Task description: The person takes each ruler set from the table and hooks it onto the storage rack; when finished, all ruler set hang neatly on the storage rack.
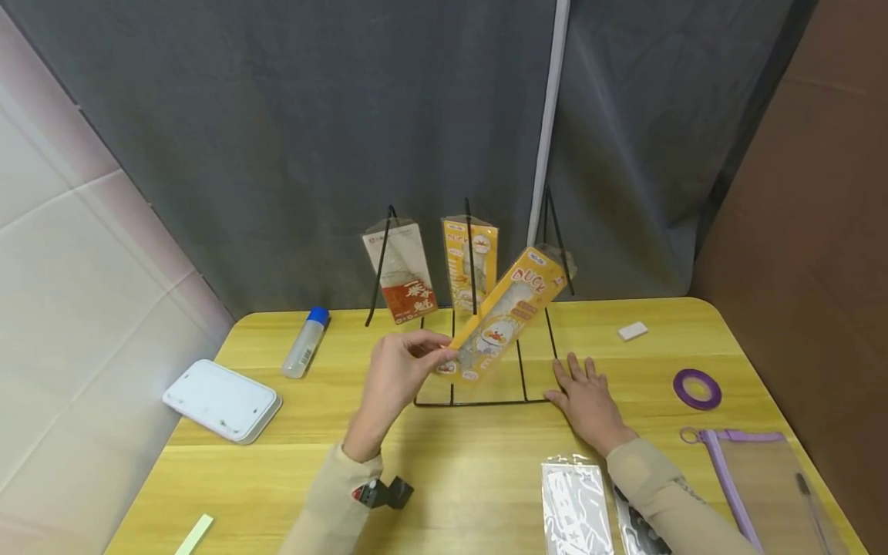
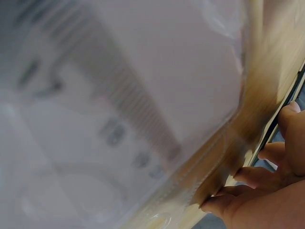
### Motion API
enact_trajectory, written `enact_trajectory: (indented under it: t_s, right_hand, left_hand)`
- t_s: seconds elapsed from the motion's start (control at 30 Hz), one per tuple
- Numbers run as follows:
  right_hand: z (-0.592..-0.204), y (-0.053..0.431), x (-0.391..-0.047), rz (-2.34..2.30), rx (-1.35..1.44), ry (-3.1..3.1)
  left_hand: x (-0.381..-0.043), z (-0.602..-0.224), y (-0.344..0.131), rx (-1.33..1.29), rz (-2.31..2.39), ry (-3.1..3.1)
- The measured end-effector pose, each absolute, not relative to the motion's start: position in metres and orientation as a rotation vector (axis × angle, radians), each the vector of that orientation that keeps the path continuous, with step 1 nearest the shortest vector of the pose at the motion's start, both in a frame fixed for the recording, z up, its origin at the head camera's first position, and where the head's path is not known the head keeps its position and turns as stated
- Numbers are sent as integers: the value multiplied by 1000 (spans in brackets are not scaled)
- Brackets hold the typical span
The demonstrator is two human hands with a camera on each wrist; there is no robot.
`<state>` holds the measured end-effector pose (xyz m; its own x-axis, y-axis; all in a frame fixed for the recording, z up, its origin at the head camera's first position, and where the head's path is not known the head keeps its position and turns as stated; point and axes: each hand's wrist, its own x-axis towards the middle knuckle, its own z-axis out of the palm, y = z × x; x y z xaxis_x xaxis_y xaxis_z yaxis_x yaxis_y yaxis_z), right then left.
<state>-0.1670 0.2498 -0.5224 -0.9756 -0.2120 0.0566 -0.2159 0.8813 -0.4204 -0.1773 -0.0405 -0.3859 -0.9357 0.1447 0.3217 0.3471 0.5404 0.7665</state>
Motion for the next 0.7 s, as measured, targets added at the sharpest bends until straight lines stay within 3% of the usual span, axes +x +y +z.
enact_trajectory:
  t_s: [0.37, 0.7]
  right_hand:
    - [-522, 249, -165, 690, 318, -3049]
    - [-521, 249, -166, 699, 300, -3056]
  left_hand:
    - [-228, -409, -2, -329, -1198, -2416]
    - [-250, -445, 38, -229, -1461, -2405]
